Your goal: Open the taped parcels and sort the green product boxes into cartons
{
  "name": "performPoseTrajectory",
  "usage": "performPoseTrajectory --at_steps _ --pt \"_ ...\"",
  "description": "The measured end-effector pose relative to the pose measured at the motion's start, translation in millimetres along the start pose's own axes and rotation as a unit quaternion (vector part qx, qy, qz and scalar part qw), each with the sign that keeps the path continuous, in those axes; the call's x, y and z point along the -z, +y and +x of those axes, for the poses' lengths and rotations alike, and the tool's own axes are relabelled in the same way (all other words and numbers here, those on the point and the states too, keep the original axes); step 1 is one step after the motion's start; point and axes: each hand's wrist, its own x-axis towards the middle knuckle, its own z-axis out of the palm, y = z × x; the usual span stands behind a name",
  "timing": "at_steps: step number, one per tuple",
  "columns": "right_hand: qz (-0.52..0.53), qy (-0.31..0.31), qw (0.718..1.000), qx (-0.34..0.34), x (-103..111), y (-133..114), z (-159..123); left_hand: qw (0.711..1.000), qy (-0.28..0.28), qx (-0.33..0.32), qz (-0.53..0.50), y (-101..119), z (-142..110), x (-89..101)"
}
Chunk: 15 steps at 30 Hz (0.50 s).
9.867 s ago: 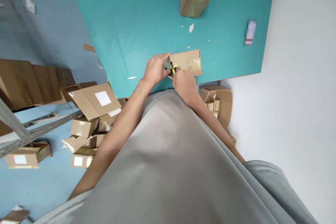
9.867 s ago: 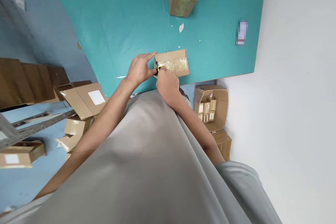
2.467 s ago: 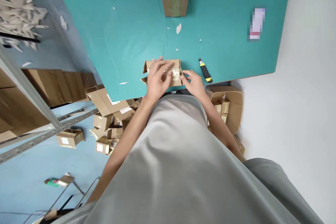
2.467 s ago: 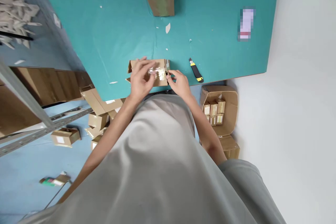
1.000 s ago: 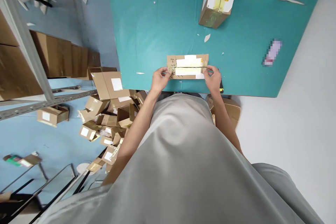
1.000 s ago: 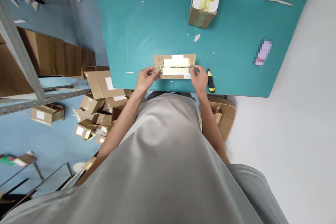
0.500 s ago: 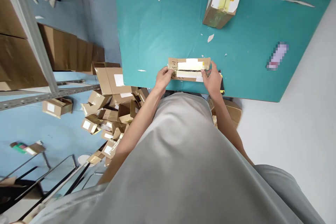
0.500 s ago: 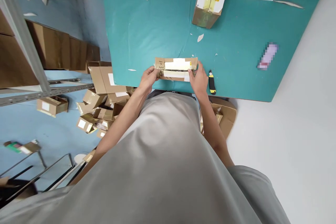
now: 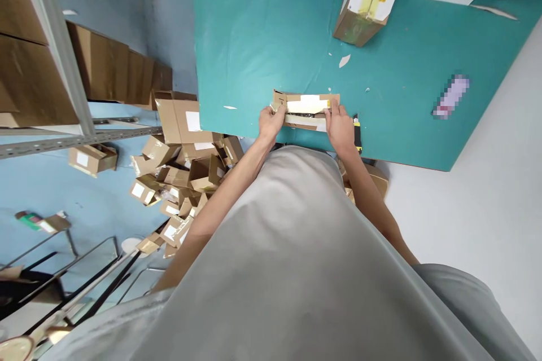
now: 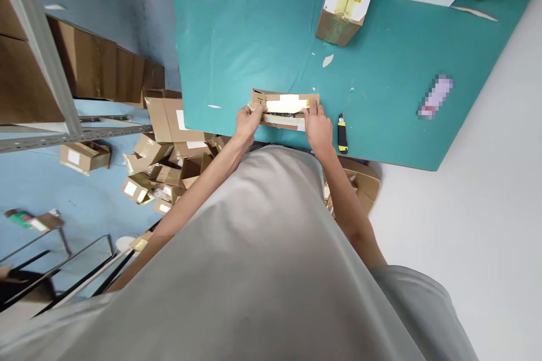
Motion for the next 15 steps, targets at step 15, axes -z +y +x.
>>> performPoseTrajectory --at_steps 15 --pt "-0.040 -0.048 0.998 0.025 22.6 -3.0 13.9 0.991 -0.031 -0.092 0.091 1.2 -27.4 31.1"
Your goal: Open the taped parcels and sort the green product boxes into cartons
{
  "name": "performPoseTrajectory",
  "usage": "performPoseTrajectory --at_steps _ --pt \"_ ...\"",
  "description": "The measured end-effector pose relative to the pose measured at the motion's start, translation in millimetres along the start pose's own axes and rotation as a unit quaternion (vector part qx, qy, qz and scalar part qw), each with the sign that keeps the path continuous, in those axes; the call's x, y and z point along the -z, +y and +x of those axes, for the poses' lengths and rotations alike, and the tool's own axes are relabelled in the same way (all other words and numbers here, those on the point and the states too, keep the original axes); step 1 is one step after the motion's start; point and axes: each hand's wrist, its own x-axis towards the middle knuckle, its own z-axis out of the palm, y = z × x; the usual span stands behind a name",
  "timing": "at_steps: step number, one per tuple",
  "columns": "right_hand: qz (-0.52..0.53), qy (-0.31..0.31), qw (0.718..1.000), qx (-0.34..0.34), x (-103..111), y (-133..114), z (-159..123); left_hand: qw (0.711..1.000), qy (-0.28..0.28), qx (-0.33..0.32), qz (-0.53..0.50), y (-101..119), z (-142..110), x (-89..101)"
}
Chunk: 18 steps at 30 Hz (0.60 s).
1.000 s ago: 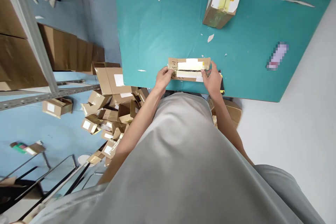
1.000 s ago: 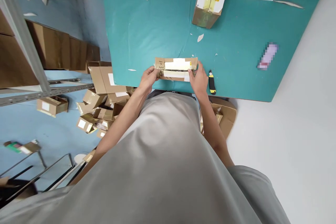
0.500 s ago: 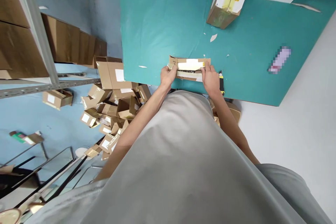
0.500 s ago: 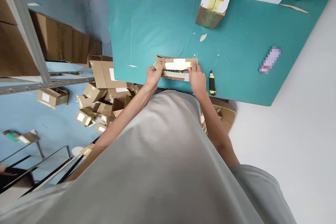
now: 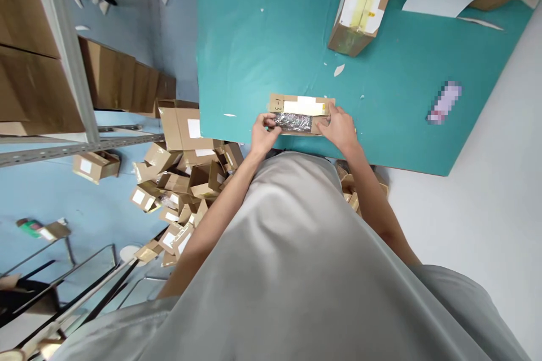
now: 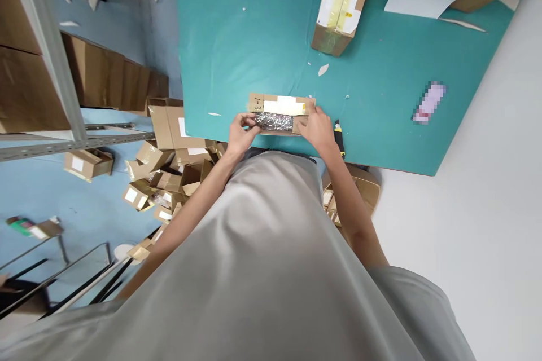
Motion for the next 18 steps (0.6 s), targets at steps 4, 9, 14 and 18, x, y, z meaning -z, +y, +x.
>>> performPoseTrajectory --at_steps 4,9,14,18 --pt "-0.015 0.019 1.000 -0.011 9.3 -2.6 5.7 0.988 -0.030 -0.086 0.129 -3.0 -16.0 1.9" --pt "0.038 0.071 0.997 -0.009 15.9 10.3 38.5 0.967 -0.042 -0.135 0.213 -5.3 -21.8 2.3" --pt "0.081 0.073 0.989 -0.101 17.0 4.6 67.2 0.946 -0.071 -0.164 0.271 -2.2 -11.5 3.2" --pt "0.026 0.073 0.996 -0.053 15.5 -37.5 43.0 0.929 -0.078 -0.172 0.318 7.4 -9.7 2.6"
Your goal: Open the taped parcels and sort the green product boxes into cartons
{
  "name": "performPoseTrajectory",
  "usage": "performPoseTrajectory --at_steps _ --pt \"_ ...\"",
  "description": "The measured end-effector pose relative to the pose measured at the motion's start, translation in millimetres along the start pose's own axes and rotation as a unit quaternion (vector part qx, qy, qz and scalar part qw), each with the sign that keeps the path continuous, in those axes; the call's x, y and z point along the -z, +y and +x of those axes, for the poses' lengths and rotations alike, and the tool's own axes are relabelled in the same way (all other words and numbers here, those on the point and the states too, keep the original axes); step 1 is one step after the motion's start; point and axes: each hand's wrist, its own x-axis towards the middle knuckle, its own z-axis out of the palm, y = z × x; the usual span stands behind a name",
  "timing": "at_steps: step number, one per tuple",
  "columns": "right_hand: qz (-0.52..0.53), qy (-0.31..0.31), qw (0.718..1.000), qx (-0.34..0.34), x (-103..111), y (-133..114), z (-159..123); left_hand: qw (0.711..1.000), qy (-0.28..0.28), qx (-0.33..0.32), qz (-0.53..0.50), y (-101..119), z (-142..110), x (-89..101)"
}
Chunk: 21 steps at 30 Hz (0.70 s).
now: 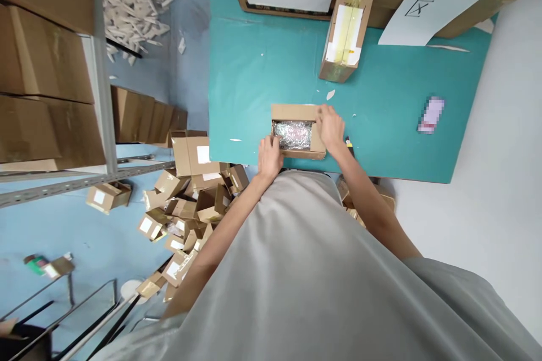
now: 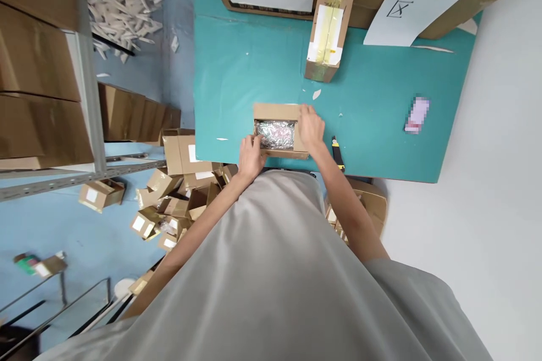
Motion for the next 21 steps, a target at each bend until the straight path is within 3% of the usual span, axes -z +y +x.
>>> performPoseTrajectory --at_steps 3,5,10,14,17,21 --pt "-0.048 -0.065 0.995 0.066 -5.1 -28.2 -33.5 0.999 0.001 -0.027 0.024 8.4 -1.3 5.3" --pt "-0.095 -0.099 0.988 0.076 -7.2 -36.2 -50.9 0.998 -0.004 -0.048 0.036 12.9 -2.3 9.1" --pt "-0.185 -0.099 0.978 0.011 10.9 -17.9 -76.1 0.995 -0.018 -0.062 0.078 16.0 6.8 15.5" --pt "-0.197 -0.086 0.977 0.011 20.1 -12.0 -81.7 0.988 -0.046 -0.078 0.121 18.7 28.8 12.3" --pt "-0.200 -0.131 0.969 0.058 6.9 -28.3 -73.4 0.981 -0.067 -0.094 0.157 23.5 43.1 7.5" --pt "-0.221 -0.143 0.964 0.046 -4.3 -42.7 -64.7 0.975 -0.078 -0.106 0.178 23.3 50.2 2.8"
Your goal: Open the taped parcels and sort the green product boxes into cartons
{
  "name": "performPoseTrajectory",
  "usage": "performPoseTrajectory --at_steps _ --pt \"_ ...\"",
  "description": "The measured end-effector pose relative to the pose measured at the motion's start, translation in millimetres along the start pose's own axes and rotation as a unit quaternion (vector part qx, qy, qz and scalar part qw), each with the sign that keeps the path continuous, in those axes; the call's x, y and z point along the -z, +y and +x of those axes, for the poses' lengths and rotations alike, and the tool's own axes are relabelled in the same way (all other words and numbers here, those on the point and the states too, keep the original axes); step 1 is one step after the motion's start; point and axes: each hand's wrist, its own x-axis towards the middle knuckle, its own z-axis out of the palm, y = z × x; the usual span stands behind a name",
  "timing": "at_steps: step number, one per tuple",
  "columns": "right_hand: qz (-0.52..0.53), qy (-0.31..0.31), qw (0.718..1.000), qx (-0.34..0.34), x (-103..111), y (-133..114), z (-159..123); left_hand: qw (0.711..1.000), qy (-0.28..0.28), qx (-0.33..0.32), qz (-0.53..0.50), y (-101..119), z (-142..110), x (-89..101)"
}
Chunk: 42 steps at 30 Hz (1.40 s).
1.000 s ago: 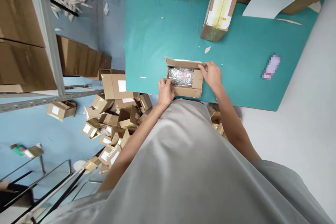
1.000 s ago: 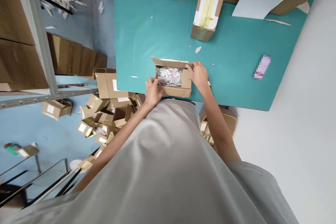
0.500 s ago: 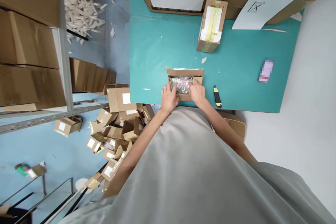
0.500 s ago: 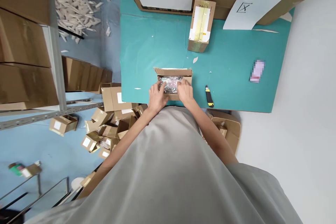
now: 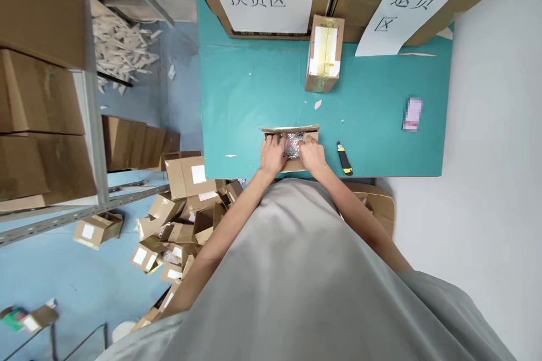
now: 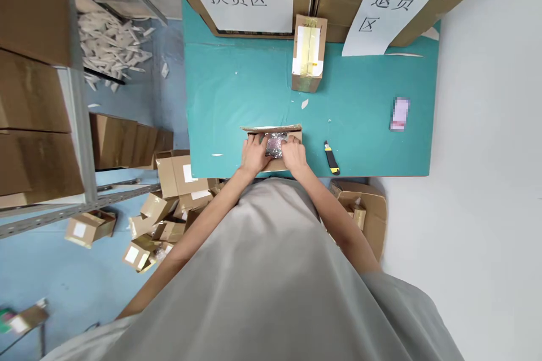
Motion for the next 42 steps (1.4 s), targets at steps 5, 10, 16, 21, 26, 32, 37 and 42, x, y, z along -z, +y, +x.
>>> performPoseTrajectory --at_steps 5,10,16,21,26,32,37,42 --pt "0.007 0.053 0.998 -0.034 3.1 30.0 -27.3 1.000 -0.001 -0.009 0.000 -7.4 2.7 -7.1" --pt "0.010 0.052 0.989 -0.135 -3.8 66.4 -42.1 1.000 -0.009 -0.018 0.010 -9.2 7.0 -8.2" --pt "0.021 0.035 0.994 -0.101 -13.6 47.8 -25.9 1.000 0.001 -0.023 -0.009 -12.0 7.4 -7.7" --pt "0.021 -0.019 0.996 -0.080 -12.6 17.6 -8.4 0.999 -0.005 -0.032 -0.041 -17.4 2.2 -8.9" --pt "0.018 -0.025 0.995 -0.092 -18.7 1.0 12.3 0.997 -0.024 -0.004 -0.067 -17.5 0.0 -7.1" --pt "0.072 0.009 0.993 -0.096 -28.1 -5.5 24.7 0.994 -0.028 0.011 -0.109 -19.0 1.2 -3.5" --pt "0.280 0.077 0.952 -0.093 -31.1 -1.7 15.2 0.975 0.044 -0.009 -0.218 -27.8 -7.4 3.3" --pt "0.522 0.155 0.836 -0.074 -13.5 -13.0 0.0 0.920 0.169 -0.034 -0.352 -20.4 -16.5 31.5"
